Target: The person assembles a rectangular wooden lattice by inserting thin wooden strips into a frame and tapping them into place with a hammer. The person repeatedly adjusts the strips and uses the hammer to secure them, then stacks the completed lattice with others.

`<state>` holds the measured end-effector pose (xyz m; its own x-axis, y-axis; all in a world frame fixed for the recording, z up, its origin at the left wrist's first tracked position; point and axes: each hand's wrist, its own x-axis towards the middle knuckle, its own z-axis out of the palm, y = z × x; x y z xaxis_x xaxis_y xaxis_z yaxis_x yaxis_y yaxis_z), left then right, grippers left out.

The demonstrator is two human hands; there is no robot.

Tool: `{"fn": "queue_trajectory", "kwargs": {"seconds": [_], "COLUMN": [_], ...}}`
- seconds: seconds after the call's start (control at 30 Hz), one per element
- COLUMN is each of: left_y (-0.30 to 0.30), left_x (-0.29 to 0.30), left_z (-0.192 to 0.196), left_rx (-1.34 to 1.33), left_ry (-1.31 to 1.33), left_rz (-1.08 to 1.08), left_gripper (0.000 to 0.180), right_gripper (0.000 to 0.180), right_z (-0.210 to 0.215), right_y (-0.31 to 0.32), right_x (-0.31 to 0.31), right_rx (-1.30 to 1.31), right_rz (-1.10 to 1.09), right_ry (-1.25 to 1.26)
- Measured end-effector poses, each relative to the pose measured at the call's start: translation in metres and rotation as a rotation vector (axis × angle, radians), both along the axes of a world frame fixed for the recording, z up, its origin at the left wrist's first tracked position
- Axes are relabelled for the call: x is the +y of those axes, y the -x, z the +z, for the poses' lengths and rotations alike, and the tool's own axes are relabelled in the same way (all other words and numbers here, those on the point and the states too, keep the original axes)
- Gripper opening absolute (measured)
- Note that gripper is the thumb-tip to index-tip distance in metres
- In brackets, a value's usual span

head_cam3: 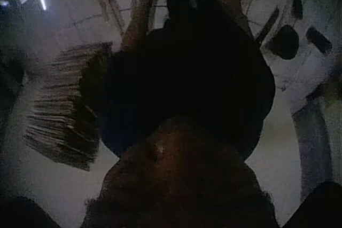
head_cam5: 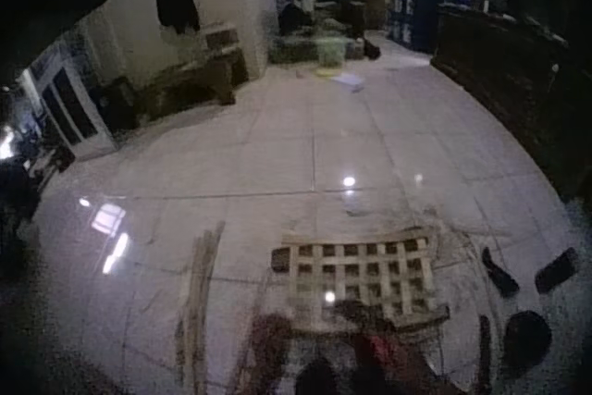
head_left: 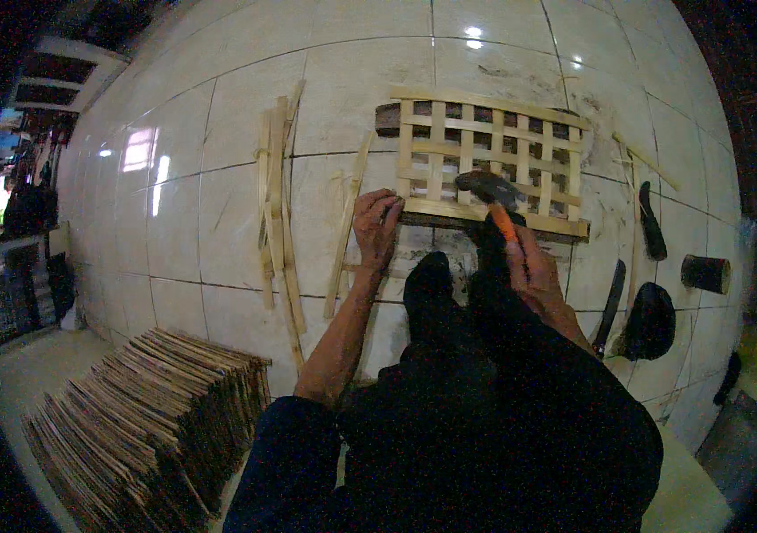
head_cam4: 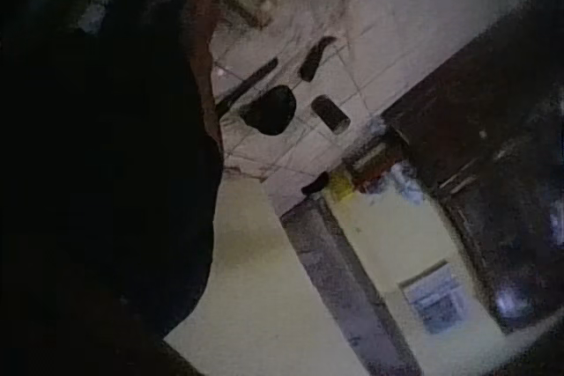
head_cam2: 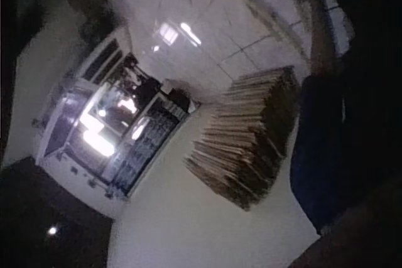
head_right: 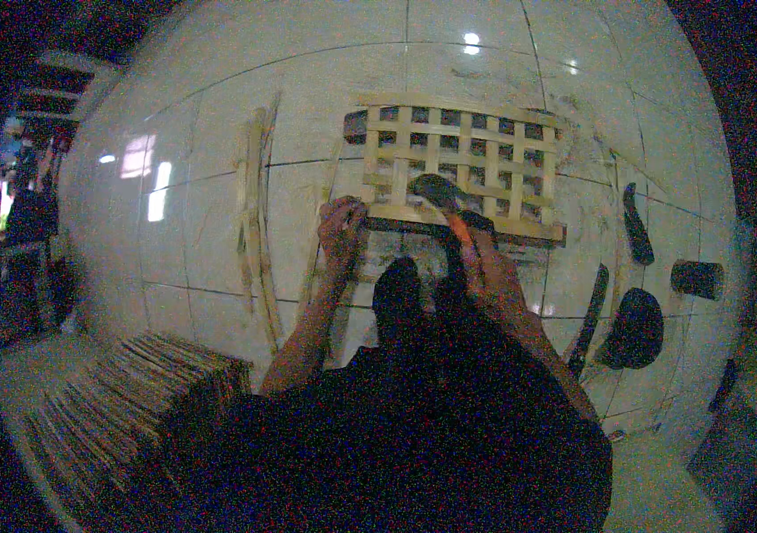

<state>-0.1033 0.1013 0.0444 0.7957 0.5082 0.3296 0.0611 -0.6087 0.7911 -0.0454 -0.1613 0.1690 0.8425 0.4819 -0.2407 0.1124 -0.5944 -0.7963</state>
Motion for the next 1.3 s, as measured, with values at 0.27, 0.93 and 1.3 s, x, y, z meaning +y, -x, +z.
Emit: {"fn": "queue_trajectory", "kwargs": {"seconds": [0.27,0.93,1.3], "left_y": [0.005,0.007,0.005], "left_x": [0.002,0.003,0.006], "left_z": [0.007,0.007,0.011], "left_rx": [-0.053,-0.065,-0.05], "left_ry": [0.047,-0.115,-0.077], "left_rz": [-0.018,-0.045,-0.091], "left_gripper": [0.012,0.016,0.025], "right_gripper": [0.026,0.019,0.017], "right_z": [-0.014,-0.032,-0.035], "right_y": [-0.005,-0.008,-0.005], "right_x": [0.026,0.063,0.058], "right_rx": [-0.026,-0.113,-0.3], "right_rz": [0.224,0.376,0.347], "right_ry": [0.065,0.157,0.113]}}
